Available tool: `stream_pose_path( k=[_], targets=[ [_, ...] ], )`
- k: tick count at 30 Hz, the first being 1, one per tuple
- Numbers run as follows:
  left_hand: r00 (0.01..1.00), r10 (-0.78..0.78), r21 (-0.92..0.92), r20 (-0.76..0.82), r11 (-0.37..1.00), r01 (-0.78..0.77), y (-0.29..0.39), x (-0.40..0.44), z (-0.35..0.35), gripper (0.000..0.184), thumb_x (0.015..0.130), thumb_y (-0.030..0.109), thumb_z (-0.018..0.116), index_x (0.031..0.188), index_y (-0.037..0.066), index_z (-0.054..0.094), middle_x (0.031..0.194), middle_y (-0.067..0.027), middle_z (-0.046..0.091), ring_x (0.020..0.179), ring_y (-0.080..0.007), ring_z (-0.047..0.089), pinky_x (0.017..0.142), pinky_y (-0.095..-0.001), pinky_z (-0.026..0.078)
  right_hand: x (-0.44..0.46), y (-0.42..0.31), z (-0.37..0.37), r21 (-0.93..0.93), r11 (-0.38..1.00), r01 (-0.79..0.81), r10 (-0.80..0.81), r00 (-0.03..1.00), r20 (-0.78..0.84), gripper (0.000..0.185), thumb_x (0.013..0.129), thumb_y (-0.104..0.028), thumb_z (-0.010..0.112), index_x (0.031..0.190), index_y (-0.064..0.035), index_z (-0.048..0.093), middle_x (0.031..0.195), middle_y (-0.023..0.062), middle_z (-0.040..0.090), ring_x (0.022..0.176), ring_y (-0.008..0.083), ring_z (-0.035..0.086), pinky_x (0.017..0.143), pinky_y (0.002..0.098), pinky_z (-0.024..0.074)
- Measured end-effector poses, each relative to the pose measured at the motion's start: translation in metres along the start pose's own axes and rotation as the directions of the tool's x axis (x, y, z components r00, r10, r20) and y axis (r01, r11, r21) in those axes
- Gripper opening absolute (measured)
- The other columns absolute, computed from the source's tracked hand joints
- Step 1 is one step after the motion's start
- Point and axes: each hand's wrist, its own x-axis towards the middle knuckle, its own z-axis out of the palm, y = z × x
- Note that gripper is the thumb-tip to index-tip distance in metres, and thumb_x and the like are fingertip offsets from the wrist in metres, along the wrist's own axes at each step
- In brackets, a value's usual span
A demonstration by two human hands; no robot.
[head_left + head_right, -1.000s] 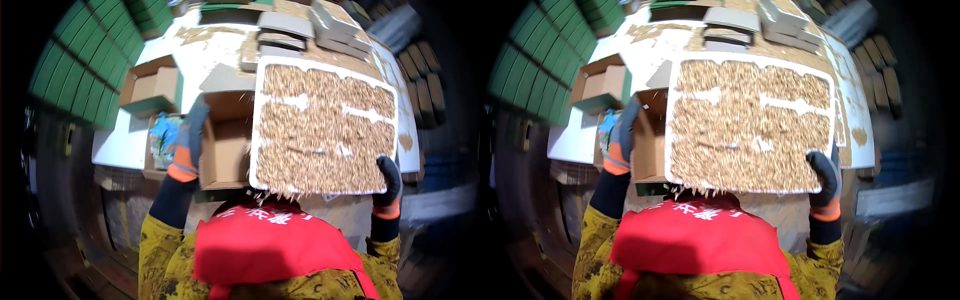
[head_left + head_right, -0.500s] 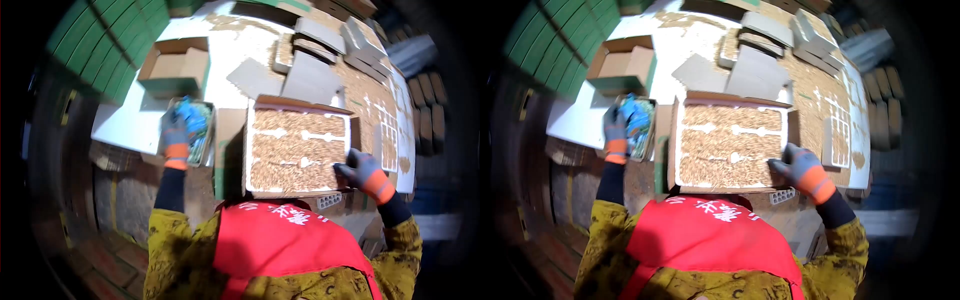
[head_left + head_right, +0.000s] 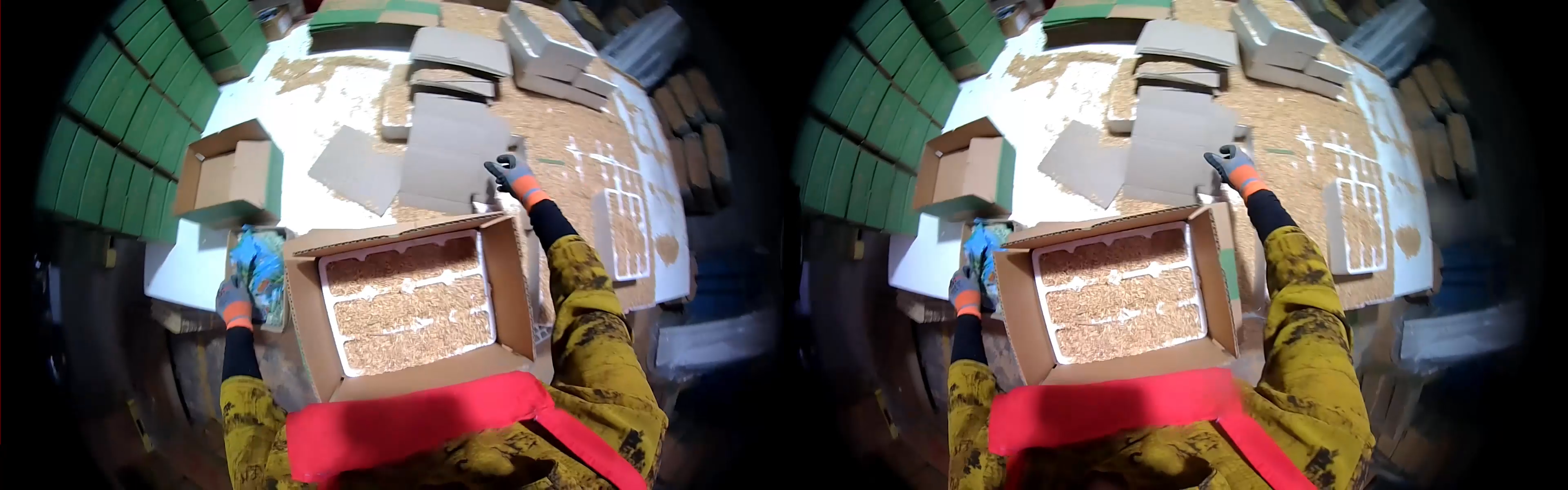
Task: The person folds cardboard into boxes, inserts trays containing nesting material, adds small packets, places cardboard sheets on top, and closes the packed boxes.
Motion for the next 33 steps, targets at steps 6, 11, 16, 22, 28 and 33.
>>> stream_pose_path(
  k=[6,11,16,22,28,33],
  targets=[
    [0.953,-0.301,-0.165,-0.037,0.942,0.291,0.016,-0.013,-0.026,0.042,0.077,0.046,0.063,0.092,0.007,0.067,0.092,-0.0182,0.067,0.09,-0.0354,0.063,0.079,-0.0415,0.048,0.074,0.046,0.082,-0.39,0.921,-0.024,0.06,0.995,0.082,0.08,0.067,-0.046,0.078,0.116,0.0097,0.05,0.111,0.0176,0.062,0.1,0.0327,0.059,0.089,0.0374,0.0469],
    [0.96,-0.278,-0.478,0.03,0.839,0.258,0.0,-0.016,-0.027,0.036,0.072,0.033,0.075,0.09,0.002,0.068,0.078,-0.0133,0.068,0.073,-0.0242,0.064,0.069,-0.0327,0.049,0.04,-0.013,0.024,0.17,0.94,0.296,-0.263,0.946,-0.191,0.058,0.067,-0.024,0.083,0.109,0.0056,0.058,0.1,0.0134,0.066,0.089,0.0215,0.063,0.079,0.0322,0.0498],
    [0.963,-0.269,-0.824,0.019,0.542,0.168,-0.022,-0.011,-0.017,0.033,0.079,0.023,0.072,0.096,-0.005,0.067,0.08,-0.0088,0.069,0.071,-0.0125,0.06,0.067,-0.0274,0.048,0.053,-0.005,-0.034,0.435,0.849,0.301,-0.241,0.952,-0.189,0.042,0.077,-0.014,0.074,0.112,0.0022,0.058,0.103,0.0095,0.066,0.088,0.0172,0.062,0.078,0.0283,0.0496],
    [0.922,-0.015,-0.788,-0.386,0.526,-0.321,0.116,-0.076,-0.216,0.011,0.081,0.001,0.064,0.092,-0.002,0.067,0.085,-0.0054,0.065,0.075,-0.0121,0.06,0.068,-0.0234,0.047,-0.085,-0.143,-0.104,0.269,0.81,0.521,-0.447,0.846,-0.291,0.029,0.084,-0.011,0.066,0.109,0.0014,0.061,0.1,0.0047,0.065,0.089,0.0149,0.061,0.077,0.0286,0.0498],
    [0.513,0.813,-0.23,-0.276,0.463,-0.856,0.19,-0.15,-0.238,0.044,0.066,0.01,0.073,0.109,0.01,0.06,0.113,-0.0139,0.057,0.11,-0.034,0.051,0.099,-0.0445,0.036,-0.287,-0.272,-0.074,-0.572,0.064,0.818,-0.991,0.119,0.059,0.042,0.07,-0.004,0.066,0.112,-0.0088,0.063,0.087,0.0082,0.059,0.076,0.0249,0.058,0.065,0.0317,0.0474],
    [0.942,0.238,-0.944,-0.236,0.173,-0.28,0.145,-0.153,-0.22,0.037,0.092,0.009,0.042,0.127,-0.002,0.047,0.127,-0.0167,0.049,0.119,-0.0232,0.046,0.102,-0.0329,0.034,-0.335,-0.232,0.008,-0.321,0.16,0.933,-0.743,0.328,0.584,0.027,0.078,-0.015,0.057,0.104,-0.0098,0.06,0.086,0.0075,0.055,0.076,0.0254,0.058,0.062,0.0351,0.0467]
  ],
)
